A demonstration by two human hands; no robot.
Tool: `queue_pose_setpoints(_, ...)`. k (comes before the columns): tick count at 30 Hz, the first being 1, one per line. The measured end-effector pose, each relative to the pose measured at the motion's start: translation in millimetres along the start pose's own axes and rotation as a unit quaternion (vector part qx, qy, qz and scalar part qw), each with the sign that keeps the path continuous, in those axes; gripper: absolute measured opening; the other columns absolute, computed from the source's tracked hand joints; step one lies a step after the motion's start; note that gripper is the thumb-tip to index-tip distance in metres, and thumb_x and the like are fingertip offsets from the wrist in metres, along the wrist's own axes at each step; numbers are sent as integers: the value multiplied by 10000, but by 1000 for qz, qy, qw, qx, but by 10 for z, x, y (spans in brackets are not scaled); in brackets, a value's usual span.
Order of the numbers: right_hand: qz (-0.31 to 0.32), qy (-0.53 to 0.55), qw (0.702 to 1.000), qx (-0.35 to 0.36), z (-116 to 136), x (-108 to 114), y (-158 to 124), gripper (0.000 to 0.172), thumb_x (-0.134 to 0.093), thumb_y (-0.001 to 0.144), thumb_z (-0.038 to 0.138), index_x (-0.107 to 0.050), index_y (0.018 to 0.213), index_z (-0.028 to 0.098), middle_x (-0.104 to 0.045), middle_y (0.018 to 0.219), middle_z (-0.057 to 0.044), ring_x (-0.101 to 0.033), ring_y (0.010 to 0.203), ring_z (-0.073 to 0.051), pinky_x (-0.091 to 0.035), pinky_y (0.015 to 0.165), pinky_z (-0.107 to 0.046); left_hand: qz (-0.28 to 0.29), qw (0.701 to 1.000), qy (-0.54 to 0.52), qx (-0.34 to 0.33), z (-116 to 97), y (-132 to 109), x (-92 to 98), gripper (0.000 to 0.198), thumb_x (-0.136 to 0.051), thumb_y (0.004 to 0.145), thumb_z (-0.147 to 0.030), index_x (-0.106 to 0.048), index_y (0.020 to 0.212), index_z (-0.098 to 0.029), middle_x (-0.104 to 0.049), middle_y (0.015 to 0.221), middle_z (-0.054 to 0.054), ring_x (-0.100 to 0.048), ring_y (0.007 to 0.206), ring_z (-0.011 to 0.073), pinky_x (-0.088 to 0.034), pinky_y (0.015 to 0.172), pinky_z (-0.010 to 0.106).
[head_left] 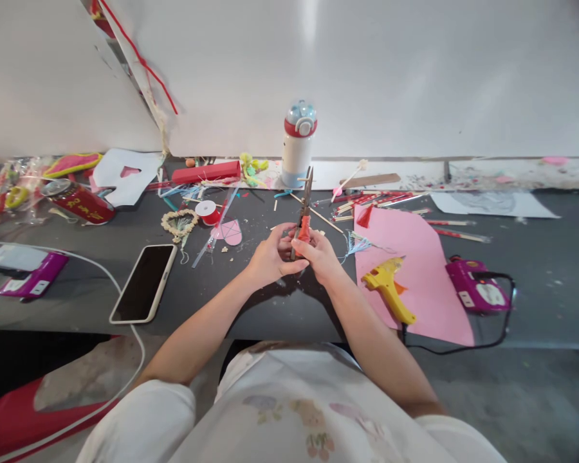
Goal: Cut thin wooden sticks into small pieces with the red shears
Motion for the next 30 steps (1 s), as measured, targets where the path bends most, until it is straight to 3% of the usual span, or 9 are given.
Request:
queue_pose_setpoints(9,-8,-6,1000,-9,11,-7,-14,414,-821,645,526,-658,838,198,-657,751,-12,-625,706,-163,-542,728,-351,13,1000,20,-5,43,20,-10,845,-802,702,-457,-336,1364,-213,-756,1085,135,-751,891,248,-591,801,388)
queue_pose_setpoints(12,-23,-20,1000,-3,-7,10,-5,406,-805,667,514,-643,868,200,-658,782,-9,-621,724,-159,-540,748,-345,18,993,107,-39,-13,13,19,924,-761,730,-490,-263,1448,-189,-735,1145,158,-737,964,264,-573,834,391)
queue_pose_setpoints(15,-39,-77,996,25,-14,31,2,403,-791,678,497,-613,884,200,-662,839,-16,-607,760,-162,-519,775,-342,9,972,226,-62,-106,-4,118,925,-683,781,-563,-255,1492,-155,-763,1024,109,-735,919,252,-550,833,367)
queue_pose_setpoints(17,-52,-142,987,44,-8,43,-3,417,-793,670,485,-598,906,202,-637,837,-7,-574,752,-160,-489,750,-330,-19,961,269,-58,-148,-1,228,758,-541,881,-576,-319,1471,-155,-766,920,64,-728,807,212,-539,775,332)
queue_pose_setpoints(20,-50,-215,974,43,-4,28,-30,422,-781,679,462,-569,936,203,-565,783,22,-493,695,-143,-424,692,-309,-110,954,273,-64,-180,23,419,567,-429,953,-550,-428,1376,-172,-750,857,38,-712,770,176,-538,764,310)
queue_pose_setpoints(24,16,-210,977,22,-18,-67,-86,410,-750,715,458,-519,942,207,-491,757,42,-428,681,-129,-374,669,-290,-201,949,217,-112,-212,50,579,515,-398,973,-568,-453,1315,-187,-740,839,42,-717,767,162,-560,762,308)
queue_pose_setpoints(30,94,-213,972,34,-35,-146,-131,393,-717,759,457,-472,942,210,-438,776,47,-391,682,-117,-356,664,-276,-266,919,230,-176,-324,15,689,454,-477,962,-543,-501,1249,-192,-711,805,25,-704,711,145,-555,697,274)
Point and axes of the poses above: each hand's wrist, its own y-axis towards the middle knuckle, its own x-axis out of the back of the hand, z = x × y, the point moved 4 cm from there along y, towards the middle knuckle
